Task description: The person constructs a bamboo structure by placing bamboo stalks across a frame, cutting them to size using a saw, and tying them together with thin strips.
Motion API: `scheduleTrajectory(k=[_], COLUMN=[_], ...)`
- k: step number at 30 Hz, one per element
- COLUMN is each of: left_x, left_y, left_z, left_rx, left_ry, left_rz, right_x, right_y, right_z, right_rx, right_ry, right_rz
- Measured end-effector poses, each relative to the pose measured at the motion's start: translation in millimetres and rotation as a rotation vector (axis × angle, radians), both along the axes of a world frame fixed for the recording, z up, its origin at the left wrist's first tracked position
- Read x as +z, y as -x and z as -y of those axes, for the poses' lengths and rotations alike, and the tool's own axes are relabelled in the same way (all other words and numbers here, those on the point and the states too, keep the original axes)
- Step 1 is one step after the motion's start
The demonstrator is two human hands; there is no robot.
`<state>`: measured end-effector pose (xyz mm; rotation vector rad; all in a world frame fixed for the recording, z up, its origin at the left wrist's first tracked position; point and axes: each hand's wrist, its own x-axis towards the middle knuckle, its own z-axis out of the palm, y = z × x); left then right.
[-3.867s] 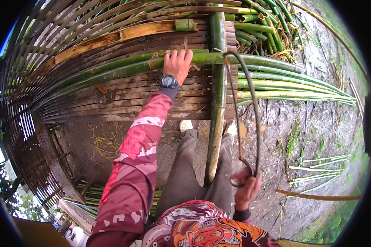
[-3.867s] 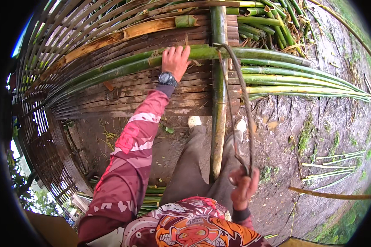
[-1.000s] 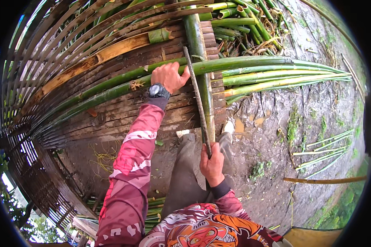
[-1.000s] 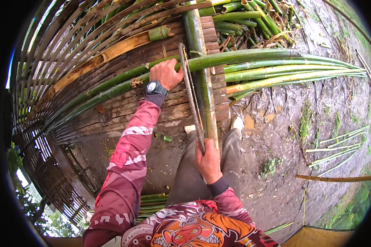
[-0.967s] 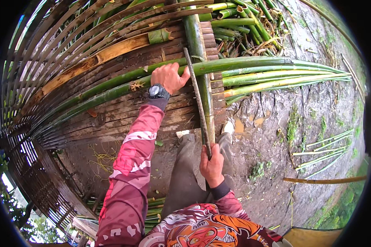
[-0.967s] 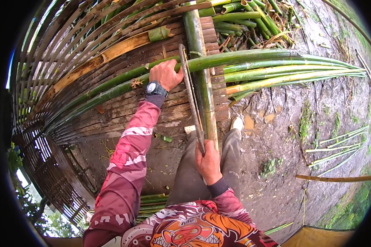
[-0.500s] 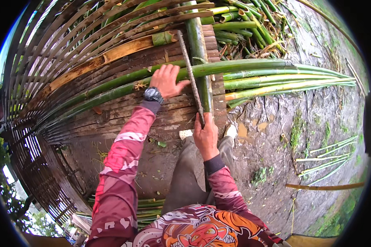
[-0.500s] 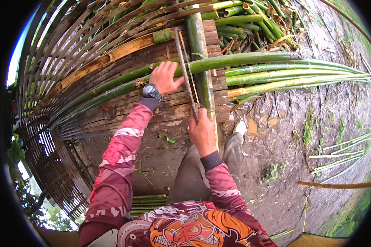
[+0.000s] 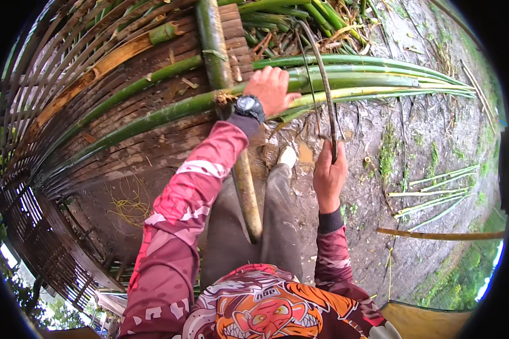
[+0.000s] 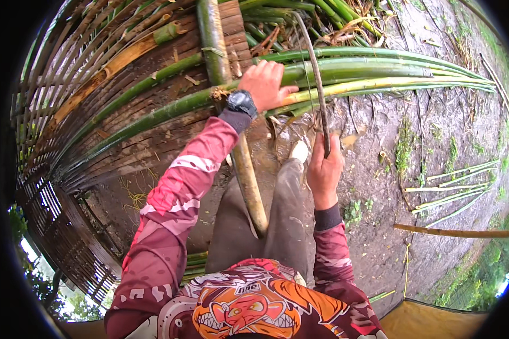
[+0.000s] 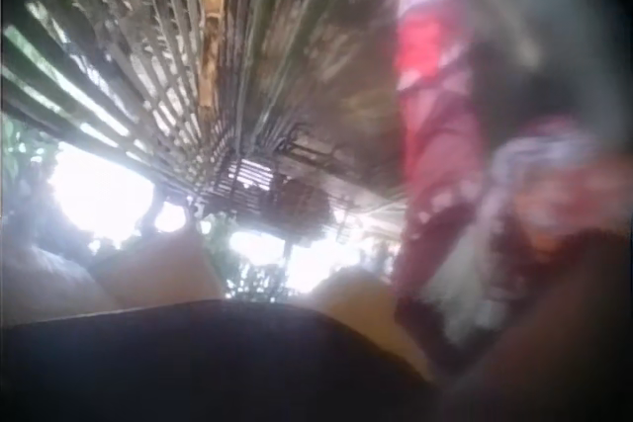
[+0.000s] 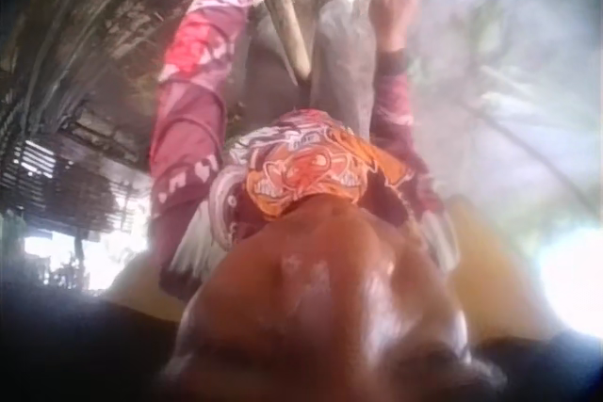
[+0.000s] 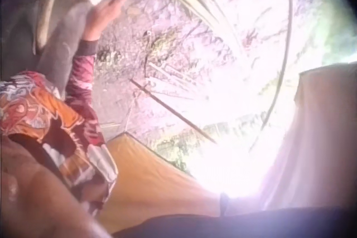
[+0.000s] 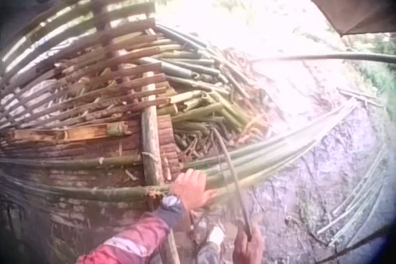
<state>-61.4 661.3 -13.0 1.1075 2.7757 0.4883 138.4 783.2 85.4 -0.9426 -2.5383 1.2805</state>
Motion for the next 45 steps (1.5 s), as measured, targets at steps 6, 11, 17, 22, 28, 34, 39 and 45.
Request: scheduleTrajectory(k=[6,11,17,22,28,34,39,45], left_x=[15.2,15.3,4.0,-2.4,18.5,18.1,7.0,-3.3], left_y=[4.7,3.5,7.5,3.3,8.3,8.5,8.4,1.8], left_z=[-3.7,-1.9,-7.2,-1.5,-18.1,-16.9,-17.2,-0.4], left_rx=[0.160,0.238,0.230,0.232,0.275,0.268,0.286,0.276], left_ry=[0.366,0.354,0.312,0.355,0.350,0.334,0.332,0.285], left_rz=[0.294,0.278,0.154,0.053,0.205,0.242,0.203,0.078], right_x=[22.1,45.8,-14.3,-17.1,7.6,54.9,-9.8,54.2], right_y=[-6.0,-71.5,65.3,74.8,33.1,-54.2,79.1,-43.7], right_z=[-16.9,-21.0,-25.3,-10.0,-25.4,-32.7,-29.7,-24.9], right_rx=[0.147,0.122,0.165,0.147,0.172,0.110,0.172,0.119], right_ry=[-0.001,0.087,0.006,0.024,0.062,0.063,0.021,0.137], right_rz=[0.015,0.119,-0.103,-0.080,-0.056,0.180,0.000,0.094])
